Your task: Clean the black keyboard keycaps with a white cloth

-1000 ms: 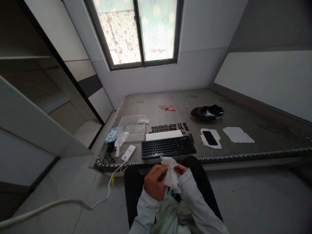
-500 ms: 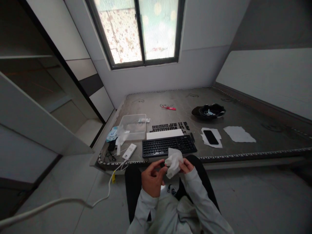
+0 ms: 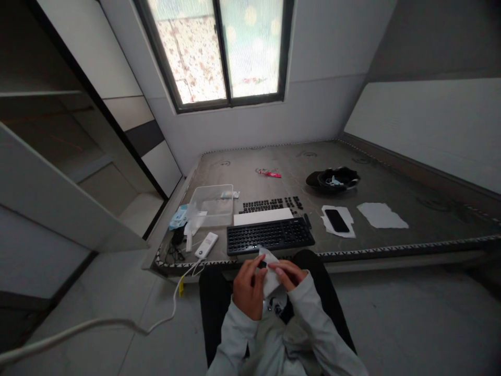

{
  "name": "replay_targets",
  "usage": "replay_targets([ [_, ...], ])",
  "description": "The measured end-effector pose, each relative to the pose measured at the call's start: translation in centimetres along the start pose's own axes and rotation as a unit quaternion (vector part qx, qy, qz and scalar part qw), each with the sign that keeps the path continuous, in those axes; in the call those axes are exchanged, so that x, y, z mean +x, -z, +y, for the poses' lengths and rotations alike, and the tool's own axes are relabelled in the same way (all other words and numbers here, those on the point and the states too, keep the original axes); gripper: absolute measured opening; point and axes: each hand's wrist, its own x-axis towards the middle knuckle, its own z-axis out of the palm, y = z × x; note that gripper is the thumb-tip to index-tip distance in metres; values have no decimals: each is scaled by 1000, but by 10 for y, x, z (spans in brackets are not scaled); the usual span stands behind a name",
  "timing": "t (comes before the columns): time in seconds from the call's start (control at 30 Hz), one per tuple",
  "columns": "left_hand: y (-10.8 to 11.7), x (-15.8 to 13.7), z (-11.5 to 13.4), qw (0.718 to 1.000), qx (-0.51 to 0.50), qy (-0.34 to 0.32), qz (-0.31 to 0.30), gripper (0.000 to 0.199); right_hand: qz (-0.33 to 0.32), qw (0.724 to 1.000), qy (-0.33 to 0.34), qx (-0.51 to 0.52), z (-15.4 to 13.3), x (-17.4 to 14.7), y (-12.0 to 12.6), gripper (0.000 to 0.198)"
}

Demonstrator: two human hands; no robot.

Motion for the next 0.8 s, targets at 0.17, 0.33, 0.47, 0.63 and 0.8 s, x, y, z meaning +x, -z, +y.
replay_targets([
  [0.17,-6,-2,-8,998,33,-33,-40,36,30,998,-47,24,9,2,-3,18],
  [0.33,-8,-2,-9,995,35,-40,-84,39,36,999,-26,23,23,3,-2,14],
  [0.47,-10,-1,-7,996,29,-30,-80,37,42,999,-5,17,26,2,-1,13],
  [0.63,-11,-2,-7,999,31,10,-3,15,32,999,7,-5,30,1,-1,11],
  [0.8,-7,1,-4,999,23,-22,-27,19,15,999,28,-18,39,0,-1,12],
])
